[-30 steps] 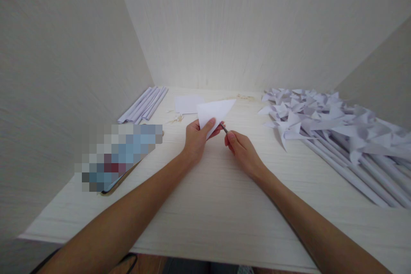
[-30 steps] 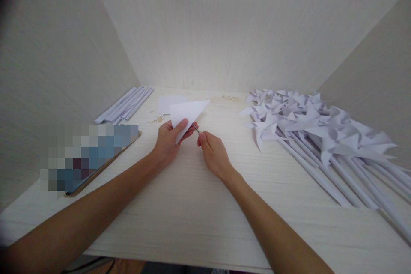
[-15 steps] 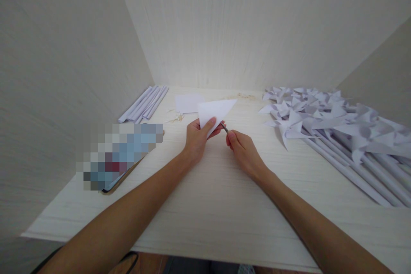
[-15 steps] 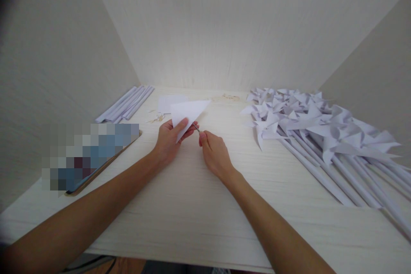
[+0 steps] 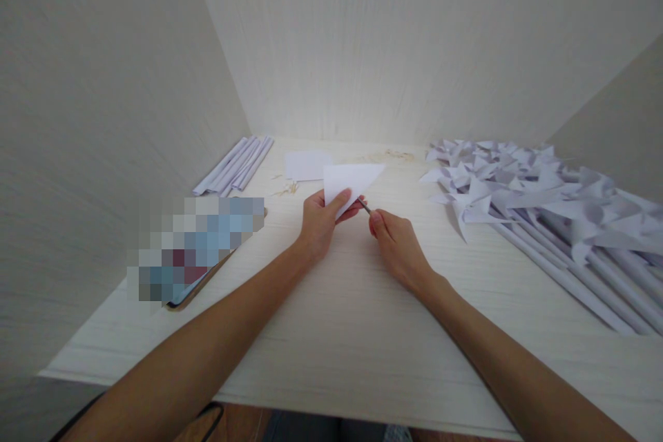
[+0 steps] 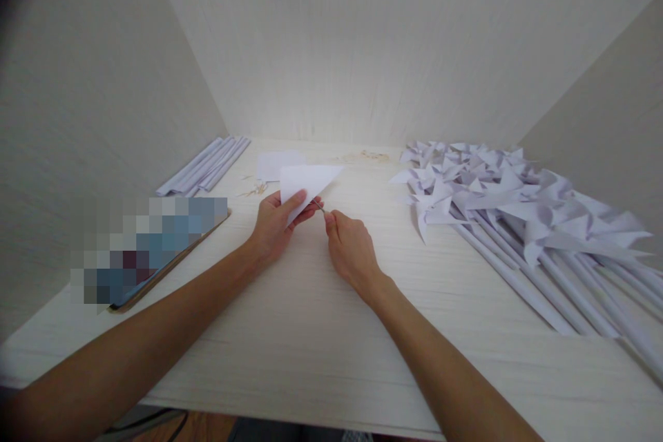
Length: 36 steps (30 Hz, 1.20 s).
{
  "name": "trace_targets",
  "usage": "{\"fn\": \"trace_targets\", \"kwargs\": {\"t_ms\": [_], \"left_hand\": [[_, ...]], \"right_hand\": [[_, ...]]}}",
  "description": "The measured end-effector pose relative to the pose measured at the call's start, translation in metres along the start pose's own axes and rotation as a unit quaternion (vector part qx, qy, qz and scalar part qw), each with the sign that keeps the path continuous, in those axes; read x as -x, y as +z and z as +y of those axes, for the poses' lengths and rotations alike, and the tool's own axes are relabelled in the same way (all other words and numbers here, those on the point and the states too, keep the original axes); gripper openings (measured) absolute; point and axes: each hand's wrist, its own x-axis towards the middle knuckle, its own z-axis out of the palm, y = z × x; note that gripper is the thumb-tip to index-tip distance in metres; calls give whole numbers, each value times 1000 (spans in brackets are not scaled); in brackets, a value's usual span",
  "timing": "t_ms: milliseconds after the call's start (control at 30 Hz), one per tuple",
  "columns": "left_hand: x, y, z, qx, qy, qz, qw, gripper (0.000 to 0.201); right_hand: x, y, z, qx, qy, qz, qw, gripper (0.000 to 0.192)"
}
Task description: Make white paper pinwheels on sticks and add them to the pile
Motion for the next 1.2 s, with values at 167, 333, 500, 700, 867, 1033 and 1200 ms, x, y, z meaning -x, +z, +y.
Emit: {"fn": "trace_targets", "kwargs": {"t_ms": [167, 333, 500, 700, 867, 1033, 1200], "left_hand": [[0, -1, 1, 2, -6, -3, 1000, 9], [0, 0, 1, 3, -9, 0, 1000, 9], [0, 0, 1, 1, -9, 3, 1000, 9], [-2, -2, 3, -7, -18, -19, 1000, 11], [-4, -5, 5, -21, -20, -52, 998, 13], [-6, -8, 5, -36, -19, -67, 997, 14], [-6, -9, 5, -43, -22, -72, 996, 15]], "right_hand": [[0, 0, 2, 10, -7, 3, 1000, 35], [0, 0, 1, 17, -10, 5, 1000, 35], [0, -1, 1, 22, -7, 4, 1000, 34], [-2, -4, 8, -23, -36, -18, 999, 38], [-3, -7, 13, -37, -43, -33, 998, 39], [-3, -8, 12, -37, -36, -37, 998, 39], [-3, -8, 13, -45, -43, -41, 997, 39]]}}
